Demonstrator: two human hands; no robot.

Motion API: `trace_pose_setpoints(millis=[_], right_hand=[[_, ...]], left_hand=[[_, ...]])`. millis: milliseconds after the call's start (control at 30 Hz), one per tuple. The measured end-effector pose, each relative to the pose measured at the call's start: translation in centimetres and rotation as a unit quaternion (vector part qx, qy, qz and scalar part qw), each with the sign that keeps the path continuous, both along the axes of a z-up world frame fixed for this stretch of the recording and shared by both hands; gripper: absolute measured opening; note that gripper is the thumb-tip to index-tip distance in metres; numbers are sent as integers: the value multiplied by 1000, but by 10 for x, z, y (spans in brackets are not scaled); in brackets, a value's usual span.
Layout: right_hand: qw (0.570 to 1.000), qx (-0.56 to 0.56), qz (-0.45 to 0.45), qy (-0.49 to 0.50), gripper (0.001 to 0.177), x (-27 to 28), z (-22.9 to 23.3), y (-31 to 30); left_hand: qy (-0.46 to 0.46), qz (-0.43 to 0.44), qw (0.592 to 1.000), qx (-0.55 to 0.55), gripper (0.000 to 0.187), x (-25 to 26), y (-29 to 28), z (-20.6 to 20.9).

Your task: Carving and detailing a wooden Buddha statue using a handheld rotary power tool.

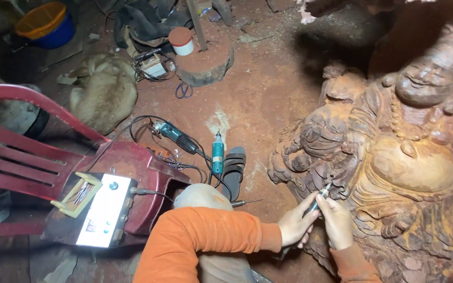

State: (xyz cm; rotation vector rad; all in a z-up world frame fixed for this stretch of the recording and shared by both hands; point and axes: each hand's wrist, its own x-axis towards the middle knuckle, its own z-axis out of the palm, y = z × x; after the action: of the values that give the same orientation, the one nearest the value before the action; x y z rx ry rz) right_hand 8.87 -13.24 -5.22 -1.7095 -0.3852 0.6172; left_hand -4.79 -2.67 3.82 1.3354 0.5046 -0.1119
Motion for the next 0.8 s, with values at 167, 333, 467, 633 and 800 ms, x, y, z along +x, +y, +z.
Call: trace_pose_setpoints(millis=[167, 333, 467, 633, 800], right_hand=[[998, -39, 22, -53, 36, 14, 6, -5], [1000, -7, 4, -23, 36, 12, -2, -9], [1000, -4, -2, -7, 36, 14, 3, -14], [1000, -8, 0, -14, 37, 13, 6, -17], [995, -71, 12, -72, 33, 13, 6, -25]], left_hand=[[-13, 1, 1000, -18, 64, 3, -2, 3], [-11, -20, 1000, 3, 64, 8, -6, 0], [-13, -23, 1000, 16, 65, 14, -11, -2], [-39, -14, 999, 12, 66, 14, -16, -3], [23, 3, 999, -36, 64, 17, -24, 10]])
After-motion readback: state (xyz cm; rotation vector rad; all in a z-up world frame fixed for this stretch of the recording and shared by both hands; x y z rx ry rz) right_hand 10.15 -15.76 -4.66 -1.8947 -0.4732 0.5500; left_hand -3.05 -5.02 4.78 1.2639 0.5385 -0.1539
